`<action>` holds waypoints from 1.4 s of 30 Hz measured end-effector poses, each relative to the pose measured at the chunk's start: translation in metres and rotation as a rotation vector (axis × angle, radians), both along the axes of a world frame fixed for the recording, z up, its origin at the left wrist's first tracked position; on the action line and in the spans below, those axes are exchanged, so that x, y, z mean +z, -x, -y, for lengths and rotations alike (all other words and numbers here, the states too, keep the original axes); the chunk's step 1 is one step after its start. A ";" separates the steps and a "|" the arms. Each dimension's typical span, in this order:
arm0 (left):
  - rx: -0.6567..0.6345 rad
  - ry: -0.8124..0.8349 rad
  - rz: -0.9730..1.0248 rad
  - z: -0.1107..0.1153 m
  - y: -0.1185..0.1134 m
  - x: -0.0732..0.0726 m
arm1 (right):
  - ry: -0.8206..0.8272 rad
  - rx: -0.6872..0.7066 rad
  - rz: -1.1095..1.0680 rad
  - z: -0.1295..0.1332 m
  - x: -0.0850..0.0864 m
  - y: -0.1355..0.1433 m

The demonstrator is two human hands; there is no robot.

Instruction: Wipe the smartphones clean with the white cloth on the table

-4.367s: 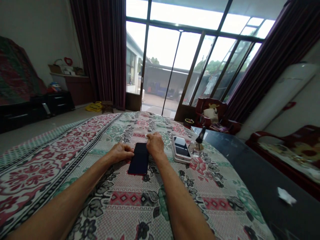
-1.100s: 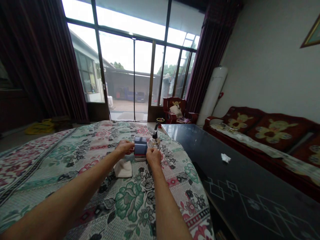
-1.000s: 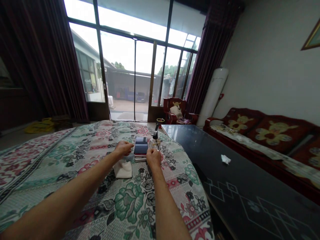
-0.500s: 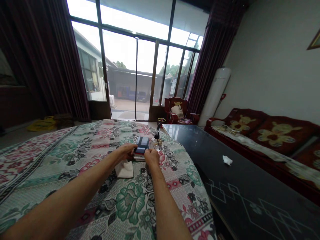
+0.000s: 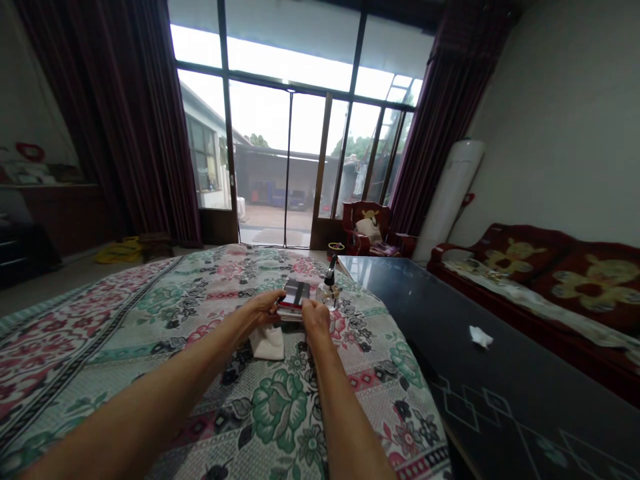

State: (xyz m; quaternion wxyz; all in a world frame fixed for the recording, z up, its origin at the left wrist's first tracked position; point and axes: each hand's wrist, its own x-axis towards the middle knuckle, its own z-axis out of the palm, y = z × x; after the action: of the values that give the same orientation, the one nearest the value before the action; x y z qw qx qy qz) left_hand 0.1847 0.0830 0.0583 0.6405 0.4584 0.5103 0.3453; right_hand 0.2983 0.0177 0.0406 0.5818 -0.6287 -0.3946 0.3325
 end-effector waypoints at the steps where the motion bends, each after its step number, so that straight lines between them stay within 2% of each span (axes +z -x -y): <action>1: 0.027 -0.005 -0.004 0.002 0.004 0.004 | -0.015 0.008 0.003 0.001 0.002 0.003; 5: 0.108 -0.041 0.020 0.017 0.028 0.020 | -0.086 0.029 0.046 0.005 0.011 0.022; 10: 0.217 -0.115 0.077 0.050 0.083 0.029 | -0.142 0.122 -0.020 0.018 0.013 0.068; 16: 0.345 -0.157 0.131 0.104 0.165 0.016 | -0.170 0.265 -0.079 0.048 -0.004 0.144; 19: 0.411 -0.161 0.098 0.124 0.207 0.007 | -0.149 0.343 -0.059 0.059 -0.010 0.183; 22: 0.403 -0.159 0.087 0.135 0.247 -0.001 | -0.115 0.416 -0.055 0.063 -0.015 0.222; 25: 0.475 -0.150 0.040 0.142 0.282 -0.008 | -0.079 0.453 -0.051 0.065 -0.019 0.259; 30: 0.499 -0.173 0.056 0.153 0.329 -0.010 | -0.057 0.520 -0.051 0.070 -0.026 0.311; 33: 0.504 -0.188 0.009 0.156 0.349 -0.010 | -0.071 0.555 0.014 0.075 -0.029 0.327; 35: 0.500 -0.226 -0.096 0.157 0.360 -0.013 | -0.098 0.569 0.129 0.078 -0.030 0.328; 39: 0.416 -0.361 -0.439 0.154 0.371 -0.023 | -0.188 0.628 0.302 0.080 -0.030 0.316; 42: 0.387 -0.457 -0.598 0.150 0.375 -0.030 | -0.273 0.637 0.391 0.079 -0.030 0.307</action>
State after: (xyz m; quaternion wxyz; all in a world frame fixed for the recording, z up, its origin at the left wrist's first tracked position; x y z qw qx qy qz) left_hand -0.1899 -0.0675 0.0278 0.2695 0.5643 0.6607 0.4153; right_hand -0.0087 -0.0615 0.0105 0.4415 -0.4431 -0.7138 0.3151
